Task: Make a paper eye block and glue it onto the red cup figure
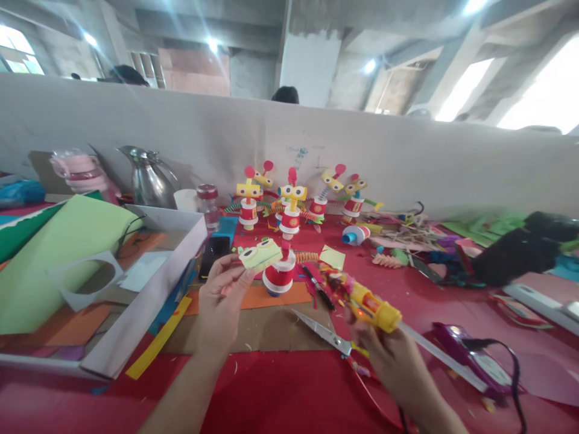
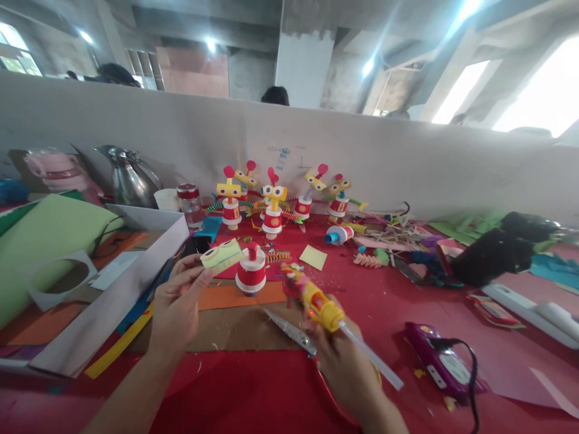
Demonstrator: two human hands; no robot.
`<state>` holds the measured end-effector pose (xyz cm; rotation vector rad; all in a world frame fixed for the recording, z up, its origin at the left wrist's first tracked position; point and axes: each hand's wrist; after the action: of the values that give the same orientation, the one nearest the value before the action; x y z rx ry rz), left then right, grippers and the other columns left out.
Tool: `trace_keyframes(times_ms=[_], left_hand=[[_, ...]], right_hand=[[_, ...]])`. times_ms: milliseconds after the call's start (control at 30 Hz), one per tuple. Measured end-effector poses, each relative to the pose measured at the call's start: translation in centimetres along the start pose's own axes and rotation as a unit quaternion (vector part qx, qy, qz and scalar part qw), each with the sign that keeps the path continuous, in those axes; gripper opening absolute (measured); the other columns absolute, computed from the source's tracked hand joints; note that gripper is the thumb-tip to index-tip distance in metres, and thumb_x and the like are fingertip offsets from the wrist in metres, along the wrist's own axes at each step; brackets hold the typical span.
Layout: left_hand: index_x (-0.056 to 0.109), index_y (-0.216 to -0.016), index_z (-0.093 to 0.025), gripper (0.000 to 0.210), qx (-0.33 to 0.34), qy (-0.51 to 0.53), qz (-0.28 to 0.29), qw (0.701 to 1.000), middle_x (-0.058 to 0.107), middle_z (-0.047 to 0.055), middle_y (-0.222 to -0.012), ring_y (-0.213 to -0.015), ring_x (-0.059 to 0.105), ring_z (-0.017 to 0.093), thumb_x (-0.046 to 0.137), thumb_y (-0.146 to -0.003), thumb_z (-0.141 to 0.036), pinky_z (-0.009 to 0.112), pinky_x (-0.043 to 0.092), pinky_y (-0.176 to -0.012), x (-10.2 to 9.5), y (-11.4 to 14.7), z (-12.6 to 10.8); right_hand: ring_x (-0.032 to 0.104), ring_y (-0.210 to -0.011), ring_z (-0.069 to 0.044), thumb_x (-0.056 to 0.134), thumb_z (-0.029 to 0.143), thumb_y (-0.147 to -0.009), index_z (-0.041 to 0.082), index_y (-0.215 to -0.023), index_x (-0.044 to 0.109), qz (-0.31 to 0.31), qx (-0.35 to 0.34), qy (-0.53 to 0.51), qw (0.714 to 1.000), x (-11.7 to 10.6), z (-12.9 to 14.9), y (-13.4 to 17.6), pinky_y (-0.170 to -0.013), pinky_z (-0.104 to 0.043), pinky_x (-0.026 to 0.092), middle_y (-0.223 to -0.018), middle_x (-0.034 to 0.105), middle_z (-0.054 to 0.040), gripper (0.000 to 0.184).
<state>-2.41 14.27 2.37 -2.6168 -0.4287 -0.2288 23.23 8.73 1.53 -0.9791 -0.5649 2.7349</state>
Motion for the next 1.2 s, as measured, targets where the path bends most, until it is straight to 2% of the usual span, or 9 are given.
trace_keyframes(times_ms=[100, 200, 333, 433, 533, 600, 767, 1067, 1200], left_hand=[[0.078, -0.085, -0.028, 0.009, 0.01, -0.004, -0.014, 1.0, 0.059, 0.003, -0.109, -0.104, 0.057, 0.016, 0.072, -0.079, -0.026, 0.027, 0.051, -0.087, 0.0, -0.1, -0.1], [0.077, -0.086, -0.027, 0.008, 0.055, -0.015, -0.011, 0.998, 0.057, 0.003, -0.112, -0.106, 0.058, 0.018, 0.071, -0.08, -0.026, 0.03, 0.053, -0.088, -0.1, -0.6, -0.6], [0.076, -0.084, -0.025, 0.008, 0.099, -0.088, 0.028, 0.991, 0.058, 0.005, -0.116, -0.109, 0.058, 0.021, 0.069, -0.082, -0.028, 0.036, 0.051, -0.096, 0.1, -2.1, -2.2], [0.076, -0.086, -0.025, 0.01, 0.082, -0.08, 0.072, 0.991, 0.06, 0.005, -0.114, -0.108, 0.059, 0.02, 0.068, -0.082, -0.028, 0.035, 0.052, -0.092, 0.9, -3.6, -3.6], [0.076, -0.089, -0.025, 0.011, 0.085, -0.05, 0.104, 0.99, 0.061, 0.005, -0.11, -0.104, 0.06, 0.019, 0.067, -0.082, -0.026, 0.033, 0.054, -0.087, 1.9, -5.0, -4.5], [0.076, -0.088, -0.026, 0.011, 0.109, -0.06, 0.115, 0.985, 0.061, 0.004, -0.109, -0.104, 0.059, 0.018, 0.067, -0.082, -0.024, 0.033, 0.053, -0.088, 2.5, -5.6, -4.6], [0.076, -0.084, -0.027, 0.01, 0.145, -0.121, 0.135, 0.973, 0.064, 0.003, -0.107, -0.105, 0.059, 0.019, 0.066, -0.083, -0.025, 0.035, 0.05, -0.09, 3.6, -5.9, -4.4], [0.074, -0.089, -0.025, 0.012, 0.135, -0.151, 0.128, 0.971, 0.066, 0.004, -0.107, -0.103, 0.061, 0.019, 0.063, -0.085, -0.026, 0.037, 0.049, -0.091, 4.1, -5.3, -2.9], [0.062, -0.115, -0.026, 0.043, 0.09, -0.197, 0.065, 0.974, 0.065, 0.005, -0.119, -0.116, 0.056, 0.023, 0.074, -0.074, -0.027, 0.044, 0.042, -0.101, 4.1, -4.8, -1.9]], right_hand=[[0.064, -0.077, -0.025, 0.047, 0.041, -0.091, 0.021, -0.098, 0.056, 0.027, 0.017, 0.192, 0.981, -2.8, -3.6, -1.9, -0.062, -0.032, 0.049, -0.085, 0.065, -0.0081, 0.023], [0.065, -0.077, -0.027, 0.043, 0.03, -0.091, 0.018, -0.096, 0.053, 0.058, 0.075, 0.362, 0.927, -4.3, -8.0, -3.5, -0.063, -0.035, 0.046, -0.095, 0.061, -0.0134, 0.016], [0.066, -0.089, -0.032, 0.048, 0.021, -0.086, 0.018, -0.09, 0.057, 0.13, 0.075, 0.41, 0.9, -4.6, -12.4, -4.2, -0.072, -0.041, 0.048, -0.093, 0.063, -0.0152, 0.01], [0.064, -0.096, -0.036, 0.053, 0.017, -0.081, 0.02, -0.089, 0.061, 0.096, 0.059, 0.398, 0.91, -4.6, -11.5, -4.7, -0.076, -0.048, 0.049, -0.1, 0.064, -0.0178, 0.012], [0.059, -0.108, -0.033, 0.053, 0.023, -0.084, 0.024, -0.097, 0.063, -0.003, -0.027, 0.242, 0.97, -4.3, -5.9, -5.8, -0.089, -0.048, 0.047, -0.117, 0.062, -0.0146, 0.016], [0.06, -0.108, -0.026, 0.054, 0.035, -0.088, 0.026, -0.102, 0.062, -0.007, -0.057, 0.063, 0.996, -3.6, -0.9, -6.9, -0.092, -0.042, 0.048, -0.118, 0.062, -0.0087, 0.018], [0.062, -0.103, -0.021, 0.065, 0.043, -0.084, 0.025, -0.094, 0.069, -0.025, -0.043, -0.237, 0.97, -0.7, 7.8, -9.9, -0.094, -0.038, 0.047, -0.107, 0.068, -0.0048, 0.021], [0.068, -0.093, -0.019, 0.078, 0.031, -0.073, 0.025, -0.079, 0.078, 0.002, 0.057, -0.465, 0.884, 2.9, 8.3, -11.1, -0.091, -0.035, 0.049, -0.093, 0.077, -0.0013, 0.009], [0.067, -0.087, -0.016, 0.08, 0.032, -0.072, 0.027, -0.08, 0.079, -0.049, 0.063, -0.489, 0.868, 3.9, 7.7, -11.5, -0.088, -0.033, 0.05, -0.087, 0.077, 0.0008, 0.01]])
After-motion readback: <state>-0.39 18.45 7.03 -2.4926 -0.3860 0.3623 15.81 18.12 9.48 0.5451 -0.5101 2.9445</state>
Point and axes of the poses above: each hand's wrist, its own y-axis away from the middle knuckle, its own x-axis out of the palm, z = x × y
